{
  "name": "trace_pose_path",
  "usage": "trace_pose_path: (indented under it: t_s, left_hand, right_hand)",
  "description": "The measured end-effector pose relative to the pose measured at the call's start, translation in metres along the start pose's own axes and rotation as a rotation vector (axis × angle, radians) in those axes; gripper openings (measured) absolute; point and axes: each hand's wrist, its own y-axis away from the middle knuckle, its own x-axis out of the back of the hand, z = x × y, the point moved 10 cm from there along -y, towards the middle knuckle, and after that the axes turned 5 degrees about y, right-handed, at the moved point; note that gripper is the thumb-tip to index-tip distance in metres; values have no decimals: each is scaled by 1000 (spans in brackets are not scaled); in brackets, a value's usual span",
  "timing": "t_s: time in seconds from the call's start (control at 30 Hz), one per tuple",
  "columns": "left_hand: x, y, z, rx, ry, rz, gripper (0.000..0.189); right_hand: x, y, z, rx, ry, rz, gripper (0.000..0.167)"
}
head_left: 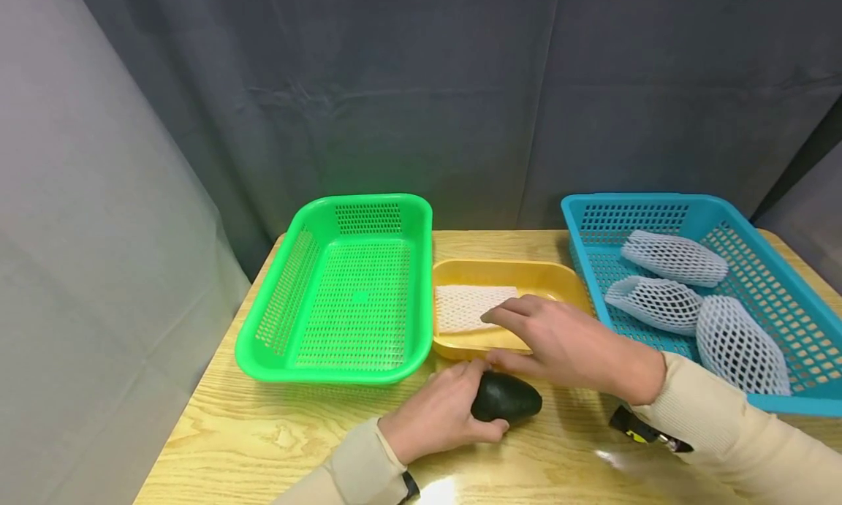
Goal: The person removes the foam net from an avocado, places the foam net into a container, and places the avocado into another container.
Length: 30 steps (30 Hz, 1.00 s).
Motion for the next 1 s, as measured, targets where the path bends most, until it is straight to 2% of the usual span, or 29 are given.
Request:
trace_pose_path:
  t_s: [0.23,0.43,0.83,1.0]
  left_hand:
    - [1,0,1,-21,7,4,58]
    - [1,-2,0,-14,27,-1,55]
    - [8,-1,3,-53,34,63,51]
    - [13,-1,8,-68,21,82,53]
  right_hand:
    - [-5,10,-2,14,-34,47,40]
    - [-12,20,0,-19,-69,49,50]
    - [-17,34,2,-46,-78,72,59]
    - [-11,37,0,-36,-82,103,60]
